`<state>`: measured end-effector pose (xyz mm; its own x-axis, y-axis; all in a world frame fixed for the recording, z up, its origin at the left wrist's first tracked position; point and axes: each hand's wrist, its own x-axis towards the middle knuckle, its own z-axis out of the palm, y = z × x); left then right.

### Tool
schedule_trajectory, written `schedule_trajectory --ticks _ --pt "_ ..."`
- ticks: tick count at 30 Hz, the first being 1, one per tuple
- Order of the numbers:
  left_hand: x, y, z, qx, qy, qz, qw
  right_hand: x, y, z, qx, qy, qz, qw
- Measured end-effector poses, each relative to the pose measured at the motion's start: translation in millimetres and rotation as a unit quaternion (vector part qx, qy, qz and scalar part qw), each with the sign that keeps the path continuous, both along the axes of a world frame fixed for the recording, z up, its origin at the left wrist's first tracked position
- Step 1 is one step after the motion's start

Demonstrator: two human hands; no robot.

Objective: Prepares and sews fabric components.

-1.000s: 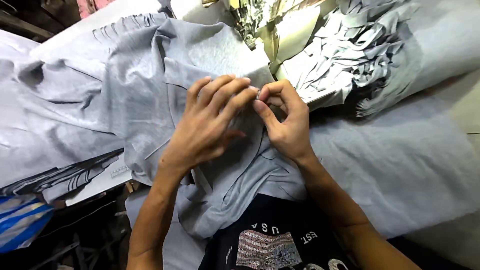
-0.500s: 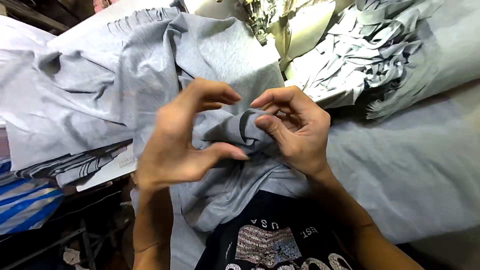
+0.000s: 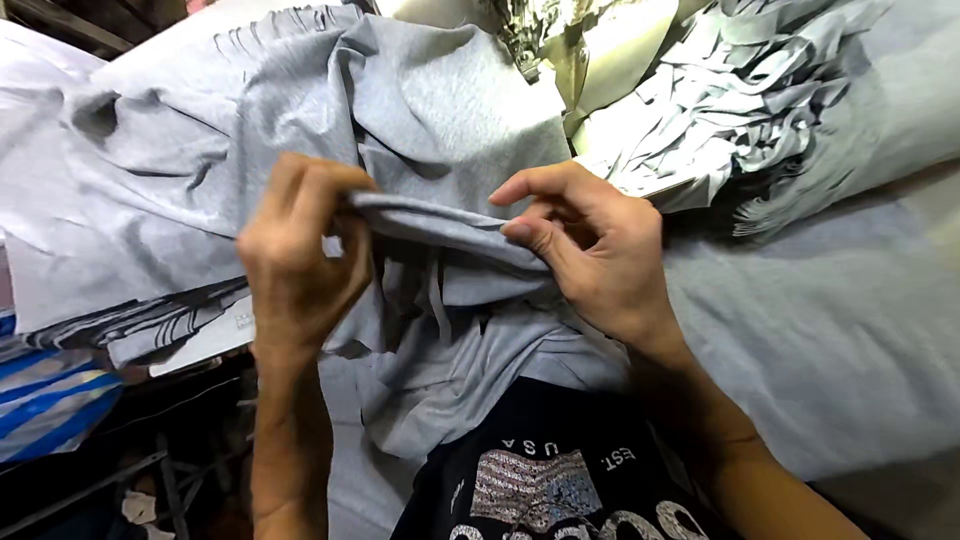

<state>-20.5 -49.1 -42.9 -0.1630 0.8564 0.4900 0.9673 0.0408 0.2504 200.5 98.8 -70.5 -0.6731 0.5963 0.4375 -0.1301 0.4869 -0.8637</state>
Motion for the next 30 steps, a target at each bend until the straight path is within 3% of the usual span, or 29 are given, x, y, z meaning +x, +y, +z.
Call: schedule_trajectory --ticks 5,7,11,16,20,22,27,30 --pt "-36.8 58.2 44.2 0.064 -0.018 -0.016 0.998 1.6 -8.7 -12.4 -0.096 0.016 0.017 0.995" --pt "-40.5 93.1 34.5 0.071 -0.062 -0.042 0.995 5.7 -14.0 -24.0 -0.133 0.007 -0.020 0.991" --pt "-38.2 145.6 1.1 -0.041 -0.096 -0.093 0.990 16.2 -23.3 -68.0 -0.139 -0.074 -0.150 0.976" --pt "-36.2 160.3 -10.8 -0.105 -0.161 -0.097 0.977 27.2 -25.6 -96.2 -0.146 -0.134 -0.191 0.961" --pt "-43.8 156.7 -3.3 -0.157 -0.170 -0.235 0.944 27.1 -21.4 -93.5 -0.162 -0.108 -0.182 0.964" --pt "-46.0 154.4 -2.6 -0.158 -0.166 -0.263 0.937 27.3 -19.6 -92.0 -0.172 -0.090 -0.175 0.965" --pt "-36.2 149.0 -11.6 -0.066 -0.155 -0.201 0.965 28.8 -19.5 -92.7 -0.155 -0.083 -0.179 0.968" --pt "-25.4 144.8 -11.3 -0.025 -0.119 -0.105 0.987 29.4 -20.1 -93.8 -0.148 -0.083 -0.183 0.968"
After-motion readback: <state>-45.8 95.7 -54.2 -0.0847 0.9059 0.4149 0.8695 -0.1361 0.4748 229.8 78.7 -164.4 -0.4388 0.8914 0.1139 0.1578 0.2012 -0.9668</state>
